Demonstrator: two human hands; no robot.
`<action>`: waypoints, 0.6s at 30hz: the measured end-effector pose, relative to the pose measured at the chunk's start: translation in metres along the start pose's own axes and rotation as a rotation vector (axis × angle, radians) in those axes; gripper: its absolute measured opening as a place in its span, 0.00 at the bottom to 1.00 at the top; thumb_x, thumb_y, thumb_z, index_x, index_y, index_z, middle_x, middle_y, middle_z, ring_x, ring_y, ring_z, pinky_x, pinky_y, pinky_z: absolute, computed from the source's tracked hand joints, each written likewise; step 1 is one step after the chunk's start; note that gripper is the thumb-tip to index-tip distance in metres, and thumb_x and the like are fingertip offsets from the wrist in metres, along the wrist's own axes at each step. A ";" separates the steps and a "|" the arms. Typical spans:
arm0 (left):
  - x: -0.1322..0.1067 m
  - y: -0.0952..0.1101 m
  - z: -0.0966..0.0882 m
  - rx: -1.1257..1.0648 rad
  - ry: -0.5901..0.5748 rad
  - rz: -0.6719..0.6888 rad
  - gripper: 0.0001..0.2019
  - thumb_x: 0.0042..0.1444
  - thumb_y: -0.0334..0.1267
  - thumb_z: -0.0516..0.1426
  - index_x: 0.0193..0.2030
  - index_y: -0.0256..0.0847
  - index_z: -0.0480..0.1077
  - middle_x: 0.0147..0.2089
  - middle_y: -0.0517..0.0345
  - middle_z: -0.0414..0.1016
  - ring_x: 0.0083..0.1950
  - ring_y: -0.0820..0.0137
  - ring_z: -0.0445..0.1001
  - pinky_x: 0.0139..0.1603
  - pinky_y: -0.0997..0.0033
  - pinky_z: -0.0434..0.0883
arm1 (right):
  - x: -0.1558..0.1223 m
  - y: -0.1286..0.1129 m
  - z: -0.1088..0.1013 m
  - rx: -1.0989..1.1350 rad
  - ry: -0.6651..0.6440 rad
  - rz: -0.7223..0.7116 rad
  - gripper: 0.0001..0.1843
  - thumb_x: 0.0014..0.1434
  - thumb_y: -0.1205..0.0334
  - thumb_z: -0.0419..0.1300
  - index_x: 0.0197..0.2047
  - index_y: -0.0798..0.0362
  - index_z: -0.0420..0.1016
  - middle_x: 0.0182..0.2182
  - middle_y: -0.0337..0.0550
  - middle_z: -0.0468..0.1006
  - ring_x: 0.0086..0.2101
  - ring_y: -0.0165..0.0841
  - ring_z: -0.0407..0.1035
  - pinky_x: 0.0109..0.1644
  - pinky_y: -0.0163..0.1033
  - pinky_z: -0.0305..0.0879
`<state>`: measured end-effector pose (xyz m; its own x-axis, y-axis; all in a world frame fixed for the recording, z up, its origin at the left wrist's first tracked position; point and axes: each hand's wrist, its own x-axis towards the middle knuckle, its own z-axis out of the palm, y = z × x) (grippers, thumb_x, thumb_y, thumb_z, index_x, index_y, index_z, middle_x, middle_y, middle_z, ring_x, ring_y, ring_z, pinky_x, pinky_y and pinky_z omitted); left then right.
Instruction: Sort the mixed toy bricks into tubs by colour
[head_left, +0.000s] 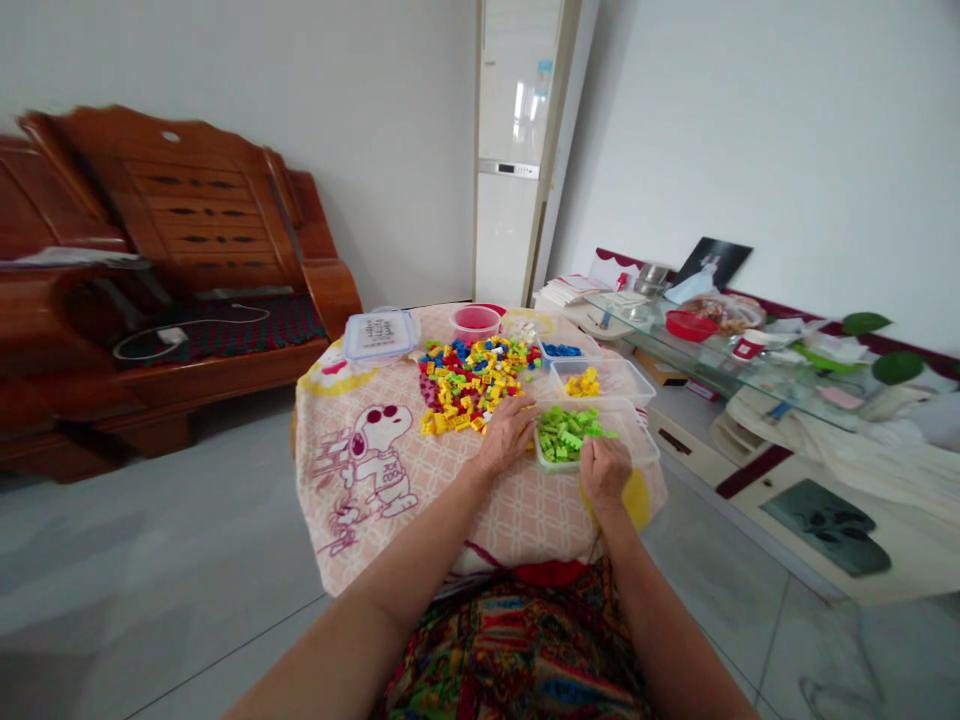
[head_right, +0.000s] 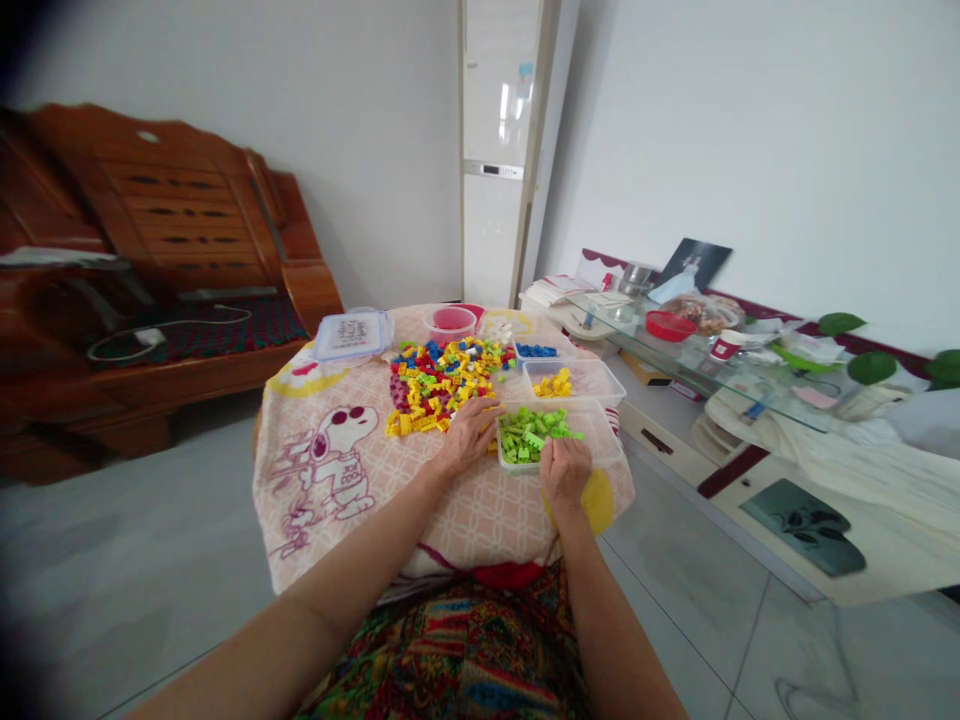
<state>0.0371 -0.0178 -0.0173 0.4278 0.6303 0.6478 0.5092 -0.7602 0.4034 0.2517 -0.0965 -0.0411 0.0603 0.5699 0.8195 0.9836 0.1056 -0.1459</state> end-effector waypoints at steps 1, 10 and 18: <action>0.000 -0.004 -0.002 0.022 0.022 -0.047 0.17 0.69 0.37 0.51 0.55 0.41 0.78 0.59 0.44 0.79 0.62 0.58 0.74 0.67 0.51 0.69 | 0.000 0.000 0.000 0.006 -0.001 0.004 0.21 0.71 0.62 0.49 0.24 0.48 0.66 0.24 0.45 0.73 0.30 0.38 0.64 0.39 0.43 0.52; 0.003 -0.033 -0.039 0.277 0.061 -0.561 0.16 0.65 0.32 0.51 0.50 0.42 0.79 0.53 0.48 0.82 0.58 0.59 0.76 0.66 0.57 0.67 | 0.000 0.000 -0.001 0.021 -0.014 0.009 0.21 0.71 0.63 0.50 0.24 0.49 0.67 0.24 0.45 0.73 0.30 0.38 0.64 0.40 0.43 0.53; 0.007 -0.026 -0.032 0.300 -0.092 -0.609 0.16 0.69 0.37 0.51 0.50 0.49 0.80 0.59 0.52 0.81 0.66 0.55 0.69 0.75 0.40 0.51 | 0.000 0.000 -0.001 0.031 -0.016 0.018 0.21 0.70 0.63 0.50 0.24 0.49 0.66 0.24 0.45 0.72 0.30 0.38 0.63 0.39 0.43 0.52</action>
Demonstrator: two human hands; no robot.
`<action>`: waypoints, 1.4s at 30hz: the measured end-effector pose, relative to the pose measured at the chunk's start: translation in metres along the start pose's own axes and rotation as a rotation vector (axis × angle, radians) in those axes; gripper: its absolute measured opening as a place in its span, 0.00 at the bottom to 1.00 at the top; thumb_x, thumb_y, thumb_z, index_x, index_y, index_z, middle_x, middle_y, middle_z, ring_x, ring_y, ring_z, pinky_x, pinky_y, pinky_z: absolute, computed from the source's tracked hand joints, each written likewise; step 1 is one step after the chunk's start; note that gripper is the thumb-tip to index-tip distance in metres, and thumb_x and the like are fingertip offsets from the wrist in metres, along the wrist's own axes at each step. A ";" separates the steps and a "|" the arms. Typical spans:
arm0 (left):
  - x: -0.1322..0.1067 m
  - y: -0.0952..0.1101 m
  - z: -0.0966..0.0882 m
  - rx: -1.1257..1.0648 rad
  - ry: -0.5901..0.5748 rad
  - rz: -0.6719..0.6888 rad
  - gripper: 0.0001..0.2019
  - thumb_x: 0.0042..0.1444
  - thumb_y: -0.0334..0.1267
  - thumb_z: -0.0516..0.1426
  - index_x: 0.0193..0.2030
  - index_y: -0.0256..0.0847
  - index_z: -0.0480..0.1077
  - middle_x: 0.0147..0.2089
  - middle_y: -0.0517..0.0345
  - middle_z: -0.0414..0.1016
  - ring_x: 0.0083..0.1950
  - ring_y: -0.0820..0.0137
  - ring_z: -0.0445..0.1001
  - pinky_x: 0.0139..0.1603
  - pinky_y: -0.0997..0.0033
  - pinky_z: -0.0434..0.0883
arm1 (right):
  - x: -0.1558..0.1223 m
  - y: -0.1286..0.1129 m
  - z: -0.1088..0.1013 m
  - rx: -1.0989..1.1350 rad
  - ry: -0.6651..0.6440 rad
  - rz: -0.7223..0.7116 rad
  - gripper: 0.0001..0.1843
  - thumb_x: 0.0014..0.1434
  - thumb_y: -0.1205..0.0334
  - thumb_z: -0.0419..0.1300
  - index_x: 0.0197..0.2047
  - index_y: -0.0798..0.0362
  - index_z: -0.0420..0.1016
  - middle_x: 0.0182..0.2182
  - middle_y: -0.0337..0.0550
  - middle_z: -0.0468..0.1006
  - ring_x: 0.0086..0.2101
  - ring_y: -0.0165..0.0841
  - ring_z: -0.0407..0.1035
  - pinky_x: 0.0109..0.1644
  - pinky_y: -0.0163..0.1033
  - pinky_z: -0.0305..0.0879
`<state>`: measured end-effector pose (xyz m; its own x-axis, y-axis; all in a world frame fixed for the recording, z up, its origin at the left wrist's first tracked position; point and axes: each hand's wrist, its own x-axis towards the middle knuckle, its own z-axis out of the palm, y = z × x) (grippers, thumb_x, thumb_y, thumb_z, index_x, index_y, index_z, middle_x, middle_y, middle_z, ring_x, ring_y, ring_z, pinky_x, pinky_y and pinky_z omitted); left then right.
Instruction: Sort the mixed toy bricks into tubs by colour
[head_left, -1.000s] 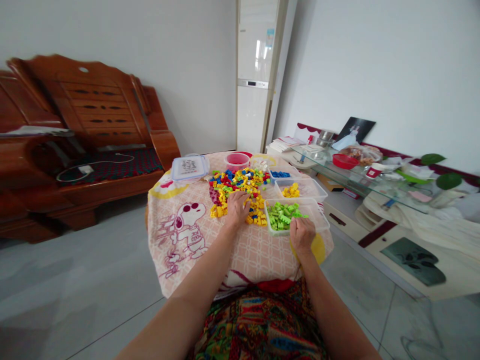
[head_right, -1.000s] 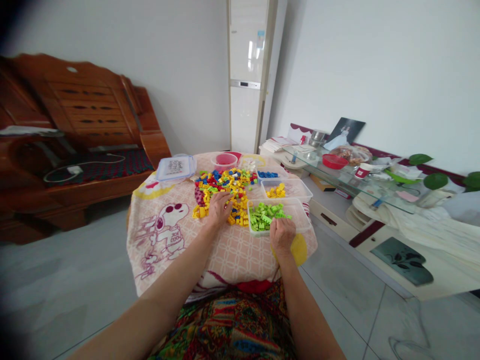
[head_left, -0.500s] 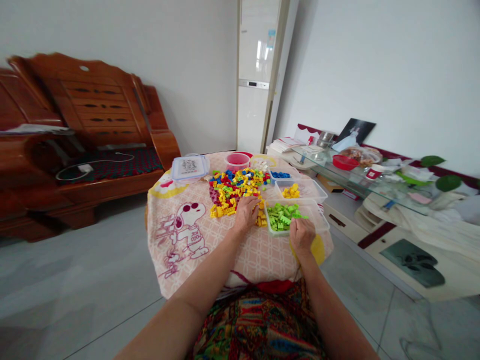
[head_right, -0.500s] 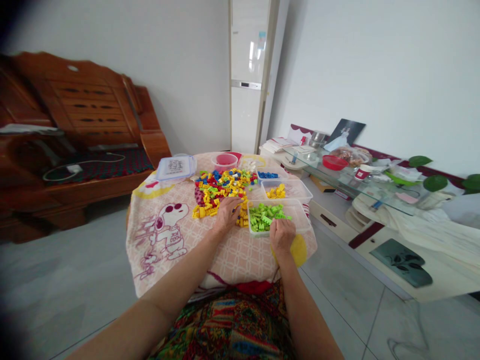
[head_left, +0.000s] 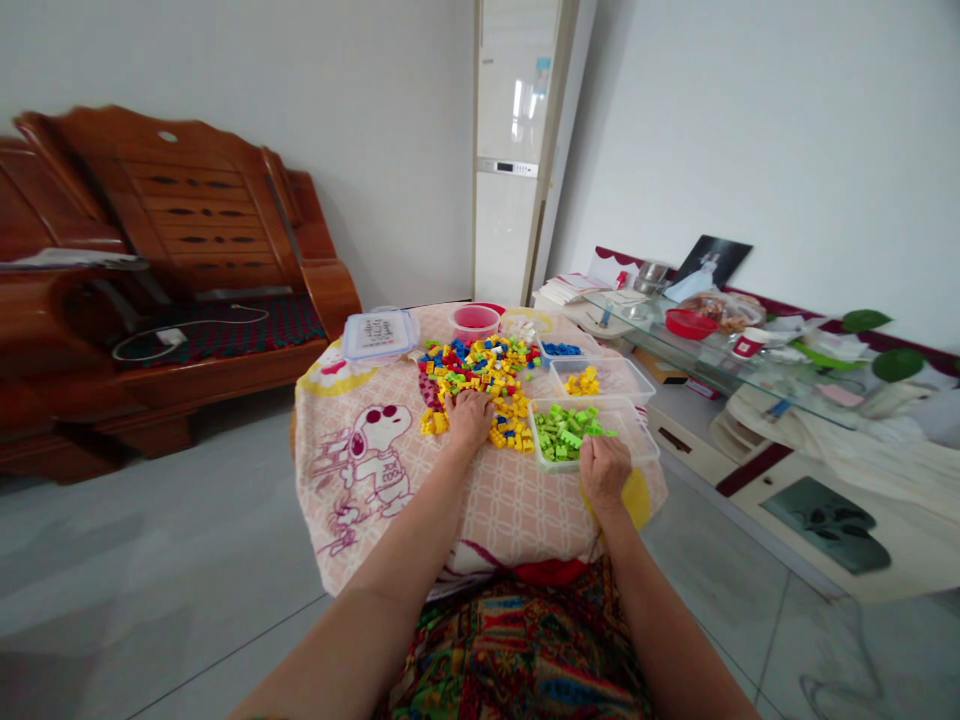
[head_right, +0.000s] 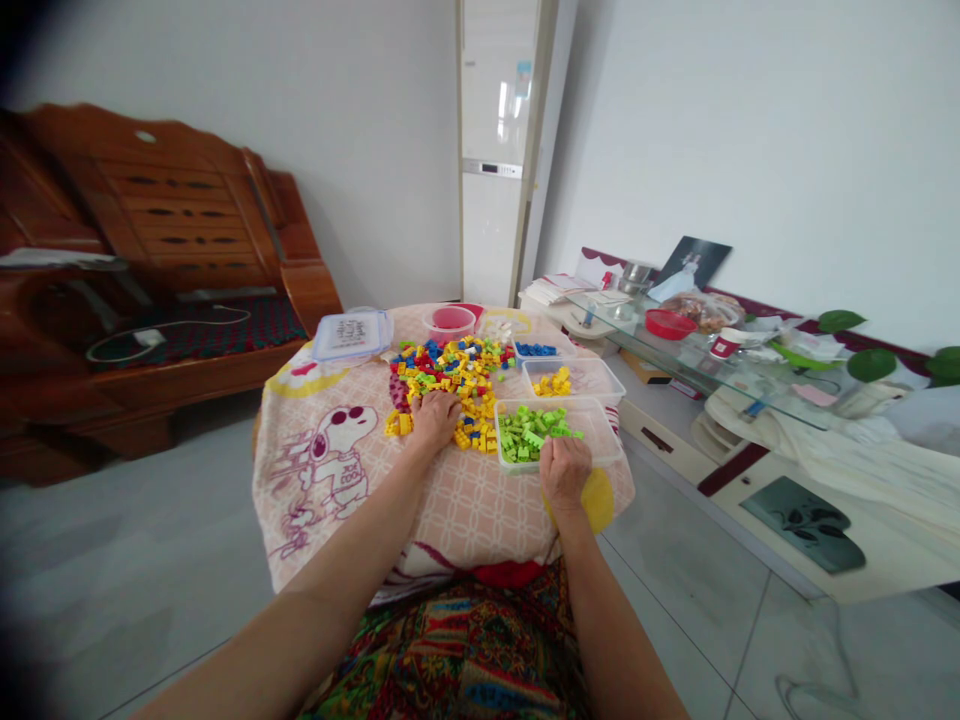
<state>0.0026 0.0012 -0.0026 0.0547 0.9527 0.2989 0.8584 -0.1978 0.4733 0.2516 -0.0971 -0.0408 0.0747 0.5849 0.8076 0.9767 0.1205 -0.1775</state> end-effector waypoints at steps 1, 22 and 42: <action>0.000 0.000 0.002 0.005 -0.007 0.009 0.16 0.69 0.38 0.51 0.50 0.50 0.80 0.60 0.52 0.81 0.67 0.54 0.68 0.76 0.38 0.49 | 0.000 0.000 0.000 -0.006 0.000 -0.002 0.21 0.71 0.63 0.49 0.24 0.49 0.66 0.24 0.45 0.72 0.30 0.38 0.63 0.39 0.43 0.52; 0.003 -0.001 0.006 0.090 -0.026 0.043 0.16 0.70 0.44 0.52 0.55 0.52 0.81 0.62 0.49 0.76 0.66 0.51 0.67 0.75 0.32 0.49 | -0.001 0.001 0.000 -0.026 0.013 -0.026 0.21 0.71 0.63 0.49 0.24 0.48 0.66 0.24 0.46 0.73 0.31 0.39 0.64 0.40 0.43 0.53; -0.005 0.001 0.012 -0.107 0.156 0.169 0.18 0.66 0.36 0.55 0.59 0.46 0.78 0.58 0.49 0.79 0.61 0.55 0.73 0.71 0.46 0.61 | -0.001 0.002 0.002 -0.058 0.036 -0.053 0.22 0.72 0.63 0.49 0.25 0.49 0.67 0.24 0.46 0.74 0.30 0.39 0.65 0.40 0.44 0.53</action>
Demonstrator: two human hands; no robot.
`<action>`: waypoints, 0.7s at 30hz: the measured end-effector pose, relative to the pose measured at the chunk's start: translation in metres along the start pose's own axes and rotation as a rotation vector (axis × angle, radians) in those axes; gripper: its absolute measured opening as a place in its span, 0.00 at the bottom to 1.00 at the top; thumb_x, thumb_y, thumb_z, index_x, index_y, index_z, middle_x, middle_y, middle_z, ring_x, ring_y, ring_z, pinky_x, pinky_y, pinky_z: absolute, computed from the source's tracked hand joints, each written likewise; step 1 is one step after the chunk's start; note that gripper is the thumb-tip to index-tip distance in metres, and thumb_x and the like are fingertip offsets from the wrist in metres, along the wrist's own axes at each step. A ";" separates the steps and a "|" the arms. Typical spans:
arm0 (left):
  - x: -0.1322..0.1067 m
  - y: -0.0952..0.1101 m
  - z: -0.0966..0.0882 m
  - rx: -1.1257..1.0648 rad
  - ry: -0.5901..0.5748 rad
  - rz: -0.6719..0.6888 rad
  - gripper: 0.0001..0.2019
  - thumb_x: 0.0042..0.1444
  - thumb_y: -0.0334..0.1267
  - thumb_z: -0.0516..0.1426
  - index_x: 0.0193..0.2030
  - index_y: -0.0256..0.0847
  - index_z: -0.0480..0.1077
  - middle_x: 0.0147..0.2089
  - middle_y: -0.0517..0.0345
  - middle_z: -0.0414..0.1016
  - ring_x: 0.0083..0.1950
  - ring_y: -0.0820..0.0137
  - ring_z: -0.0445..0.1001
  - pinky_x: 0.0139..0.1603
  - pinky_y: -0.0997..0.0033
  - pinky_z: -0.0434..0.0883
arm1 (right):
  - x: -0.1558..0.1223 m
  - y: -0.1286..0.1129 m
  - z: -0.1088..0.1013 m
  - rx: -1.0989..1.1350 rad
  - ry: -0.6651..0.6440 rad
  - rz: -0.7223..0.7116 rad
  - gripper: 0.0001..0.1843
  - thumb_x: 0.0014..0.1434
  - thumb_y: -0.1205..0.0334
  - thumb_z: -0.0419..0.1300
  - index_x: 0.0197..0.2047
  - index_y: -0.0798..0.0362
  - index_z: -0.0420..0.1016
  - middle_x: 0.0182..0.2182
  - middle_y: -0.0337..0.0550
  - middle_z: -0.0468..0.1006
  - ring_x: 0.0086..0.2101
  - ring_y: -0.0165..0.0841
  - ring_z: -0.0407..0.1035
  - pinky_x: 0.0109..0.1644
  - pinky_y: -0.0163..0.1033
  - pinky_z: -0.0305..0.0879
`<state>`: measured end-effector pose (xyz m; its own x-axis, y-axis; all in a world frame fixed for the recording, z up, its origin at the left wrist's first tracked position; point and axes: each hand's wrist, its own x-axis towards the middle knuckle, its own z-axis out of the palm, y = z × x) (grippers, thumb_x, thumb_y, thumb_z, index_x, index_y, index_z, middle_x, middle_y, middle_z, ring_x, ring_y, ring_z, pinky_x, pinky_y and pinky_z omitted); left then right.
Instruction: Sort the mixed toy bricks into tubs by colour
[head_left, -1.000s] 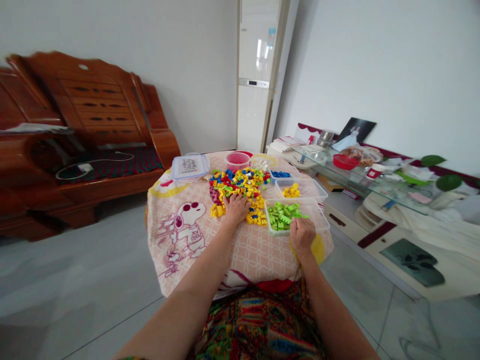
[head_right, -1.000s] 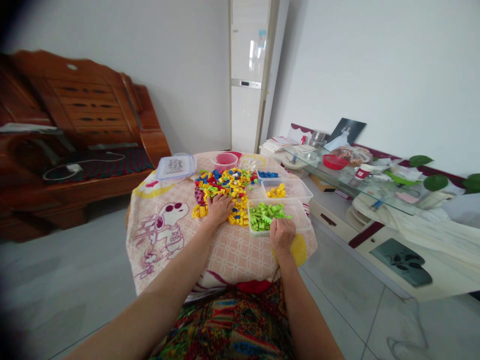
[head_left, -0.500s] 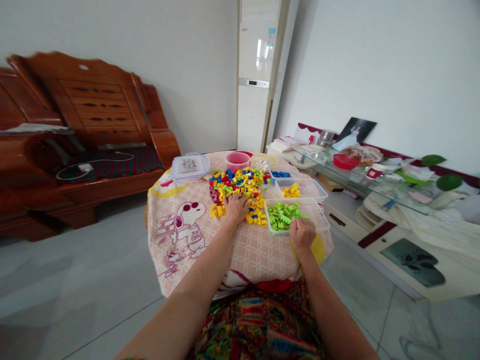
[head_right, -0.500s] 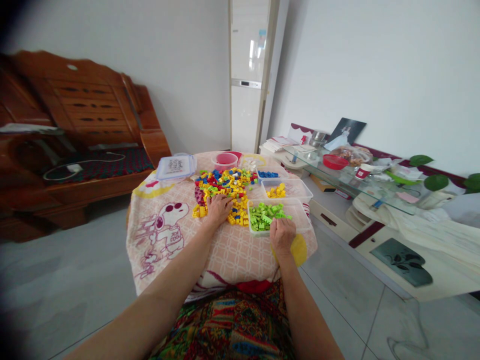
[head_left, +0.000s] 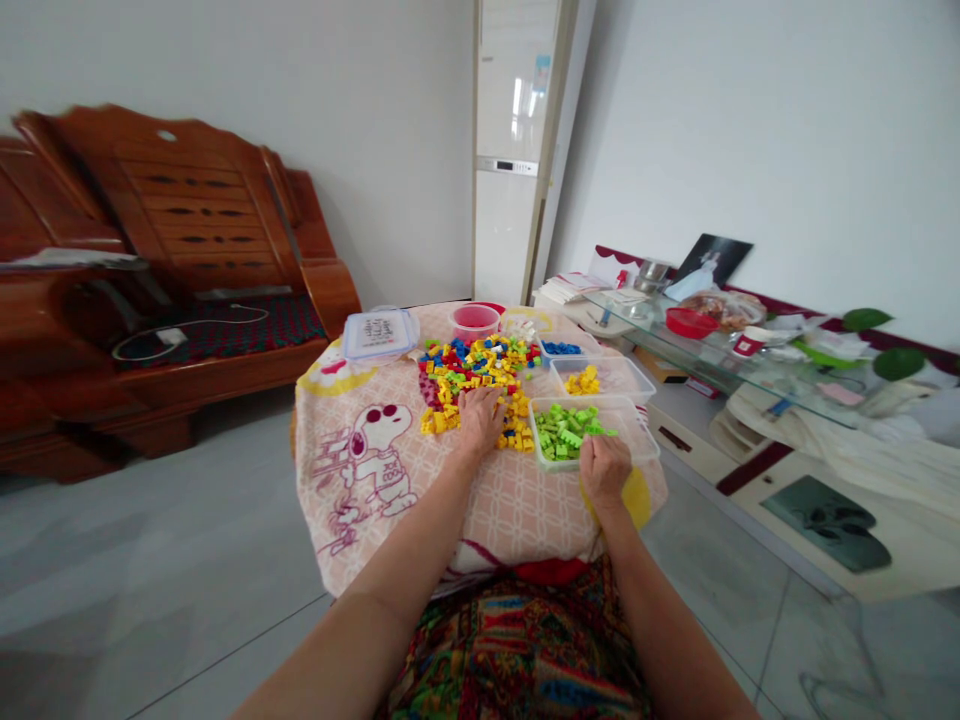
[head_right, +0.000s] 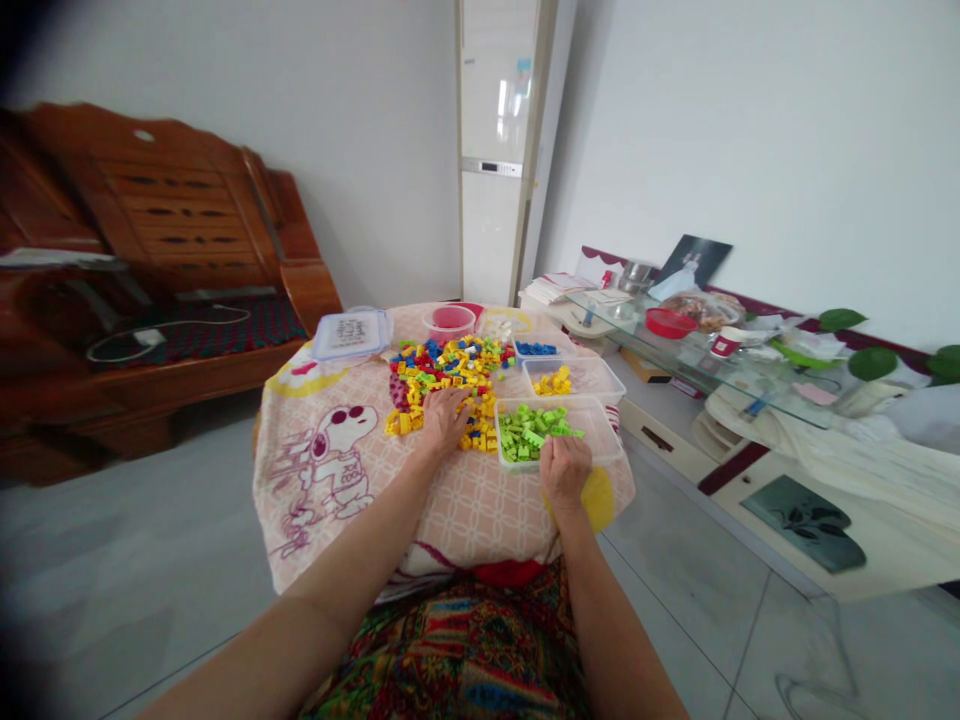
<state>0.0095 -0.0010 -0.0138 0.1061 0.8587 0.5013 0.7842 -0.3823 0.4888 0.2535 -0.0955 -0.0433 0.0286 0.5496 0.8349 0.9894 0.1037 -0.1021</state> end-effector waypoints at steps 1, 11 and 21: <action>0.001 -0.002 0.001 0.001 0.018 -0.029 0.18 0.65 0.34 0.55 0.59 0.45 0.77 0.58 0.48 0.80 0.61 0.55 0.73 0.70 0.47 0.63 | 0.000 0.000 0.000 0.001 -0.002 -0.001 0.22 0.72 0.63 0.49 0.25 0.49 0.67 0.24 0.46 0.74 0.30 0.39 0.64 0.40 0.44 0.53; 0.002 -0.007 0.001 0.045 -0.067 -0.126 0.16 0.65 0.33 0.54 0.54 0.45 0.78 0.60 0.48 0.80 0.65 0.54 0.71 0.73 0.45 0.58 | 0.000 -0.001 -0.002 0.010 -0.013 0.011 0.23 0.73 0.62 0.48 0.25 0.49 0.67 0.24 0.46 0.74 0.30 0.38 0.64 0.40 0.43 0.54; 0.005 -0.004 0.003 0.100 -0.144 -0.133 0.14 0.67 0.38 0.54 0.51 0.46 0.80 0.63 0.47 0.78 0.69 0.51 0.66 0.76 0.37 0.51 | 0.001 -0.002 -0.002 0.008 -0.004 0.011 0.22 0.73 0.62 0.49 0.24 0.48 0.66 0.24 0.45 0.73 0.30 0.38 0.65 0.40 0.43 0.54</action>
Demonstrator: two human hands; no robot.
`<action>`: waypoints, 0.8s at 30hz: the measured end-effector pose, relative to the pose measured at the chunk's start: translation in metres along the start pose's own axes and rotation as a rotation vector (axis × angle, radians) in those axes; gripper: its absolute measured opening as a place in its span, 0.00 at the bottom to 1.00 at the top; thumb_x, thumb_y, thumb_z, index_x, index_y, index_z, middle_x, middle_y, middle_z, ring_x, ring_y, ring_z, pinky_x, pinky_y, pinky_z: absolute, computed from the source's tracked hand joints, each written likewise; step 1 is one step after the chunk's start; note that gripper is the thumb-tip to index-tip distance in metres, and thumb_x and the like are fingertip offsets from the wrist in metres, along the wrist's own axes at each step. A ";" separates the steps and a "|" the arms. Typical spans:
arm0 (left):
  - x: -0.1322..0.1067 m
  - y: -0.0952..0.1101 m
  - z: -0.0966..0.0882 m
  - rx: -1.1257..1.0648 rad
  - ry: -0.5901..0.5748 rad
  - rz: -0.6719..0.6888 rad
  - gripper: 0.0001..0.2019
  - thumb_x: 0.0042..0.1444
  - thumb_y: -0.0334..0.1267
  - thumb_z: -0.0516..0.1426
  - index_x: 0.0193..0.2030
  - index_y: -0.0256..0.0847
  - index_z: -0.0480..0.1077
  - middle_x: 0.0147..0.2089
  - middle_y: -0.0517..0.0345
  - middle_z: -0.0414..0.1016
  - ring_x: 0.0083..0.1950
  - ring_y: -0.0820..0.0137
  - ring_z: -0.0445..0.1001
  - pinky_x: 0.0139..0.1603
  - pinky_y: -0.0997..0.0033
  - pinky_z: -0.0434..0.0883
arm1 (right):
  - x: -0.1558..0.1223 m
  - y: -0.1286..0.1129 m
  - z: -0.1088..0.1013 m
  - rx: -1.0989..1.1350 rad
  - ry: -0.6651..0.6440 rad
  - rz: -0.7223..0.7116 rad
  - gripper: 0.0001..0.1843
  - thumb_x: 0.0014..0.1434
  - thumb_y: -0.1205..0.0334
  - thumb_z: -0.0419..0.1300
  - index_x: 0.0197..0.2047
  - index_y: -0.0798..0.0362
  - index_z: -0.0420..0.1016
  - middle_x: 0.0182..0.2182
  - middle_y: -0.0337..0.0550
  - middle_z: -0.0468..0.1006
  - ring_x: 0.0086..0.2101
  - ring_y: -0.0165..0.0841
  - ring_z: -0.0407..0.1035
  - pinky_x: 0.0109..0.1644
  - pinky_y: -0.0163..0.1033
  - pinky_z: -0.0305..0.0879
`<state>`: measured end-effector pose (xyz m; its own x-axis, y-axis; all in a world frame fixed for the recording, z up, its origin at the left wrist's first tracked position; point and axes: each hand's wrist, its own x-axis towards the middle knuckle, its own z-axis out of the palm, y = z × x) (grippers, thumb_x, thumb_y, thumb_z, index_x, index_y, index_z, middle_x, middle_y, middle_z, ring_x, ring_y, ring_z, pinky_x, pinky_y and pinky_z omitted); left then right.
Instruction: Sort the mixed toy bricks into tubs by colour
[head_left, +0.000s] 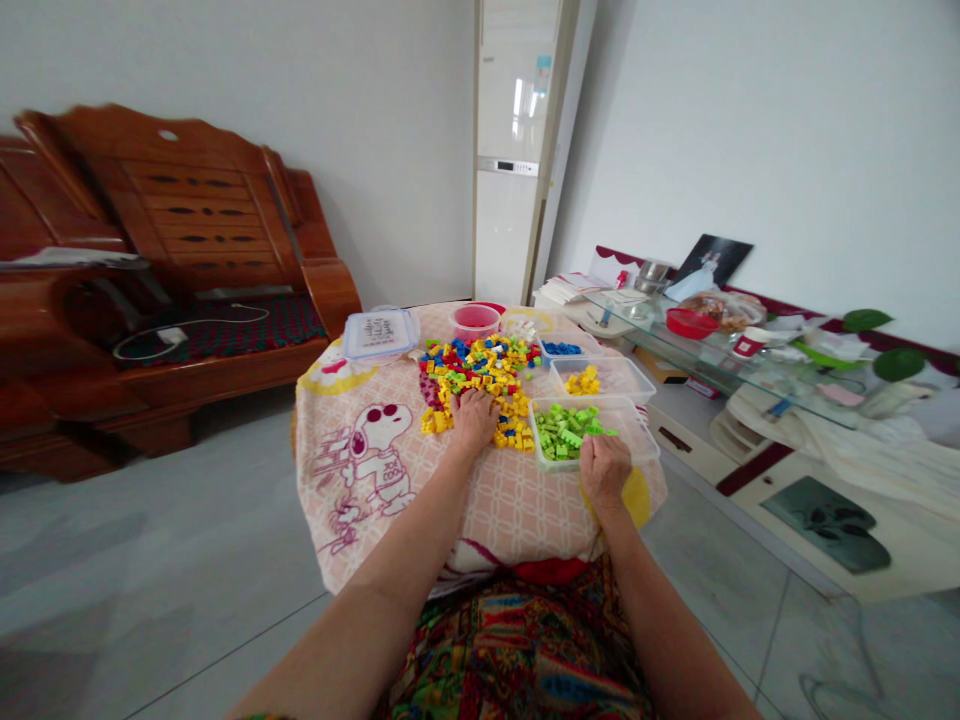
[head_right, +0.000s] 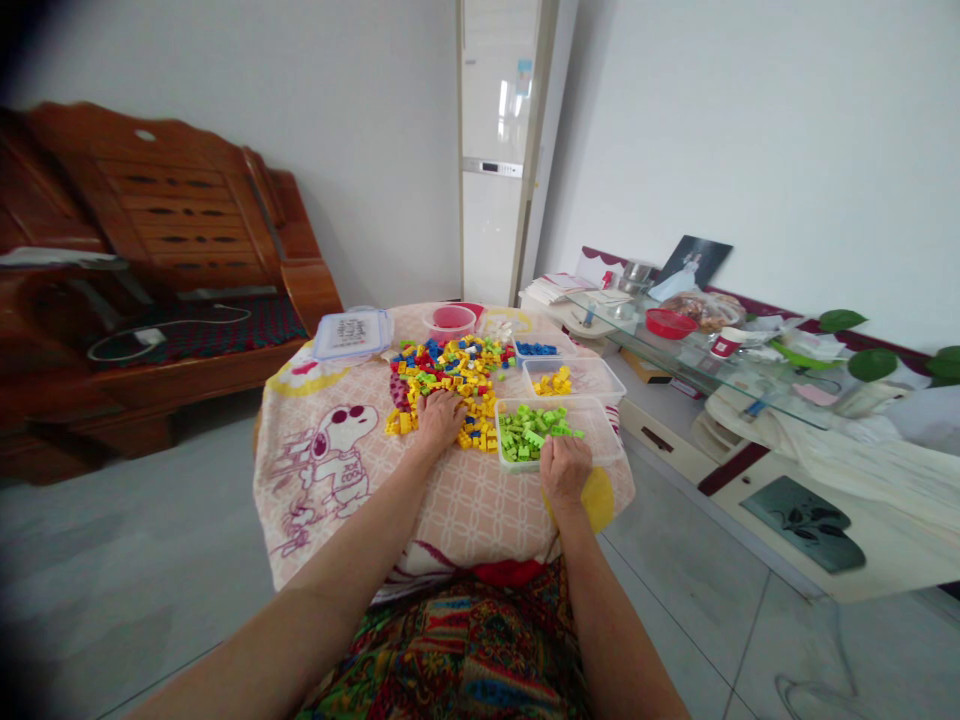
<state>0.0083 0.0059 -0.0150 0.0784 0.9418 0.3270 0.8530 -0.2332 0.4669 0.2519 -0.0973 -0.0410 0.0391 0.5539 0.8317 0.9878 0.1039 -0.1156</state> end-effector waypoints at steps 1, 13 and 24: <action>0.000 0.000 0.000 0.004 0.001 -0.001 0.14 0.67 0.38 0.54 0.50 0.45 0.81 0.61 0.47 0.79 0.69 0.50 0.66 0.75 0.36 0.51 | 0.000 0.000 0.000 0.003 -0.003 0.002 0.22 0.72 0.62 0.49 0.24 0.48 0.66 0.24 0.45 0.73 0.31 0.38 0.65 0.40 0.43 0.54; 0.003 -0.012 0.011 -0.204 0.234 0.195 0.15 0.65 0.40 0.57 0.55 0.44 0.79 0.62 0.44 0.77 0.64 0.52 0.71 0.69 0.41 0.65 | 0.001 -0.001 0.000 0.016 -0.013 0.019 0.21 0.71 0.63 0.49 0.24 0.48 0.66 0.24 0.45 0.73 0.30 0.38 0.64 0.40 0.43 0.53; -0.028 0.035 0.017 -0.341 0.000 0.654 0.18 0.70 0.42 0.52 0.59 0.43 0.77 0.68 0.44 0.73 0.70 0.56 0.69 0.72 0.46 0.65 | 0.000 0.002 0.001 0.018 -0.025 0.012 0.21 0.71 0.63 0.49 0.24 0.49 0.66 0.24 0.45 0.73 0.30 0.38 0.64 0.40 0.43 0.53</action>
<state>0.0442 -0.0247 -0.0218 0.5160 0.5845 0.6262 0.4244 -0.8094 0.4059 0.2535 -0.0962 -0.0423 0.0468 0.5760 0.8161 0.9845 0.1119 -0.1354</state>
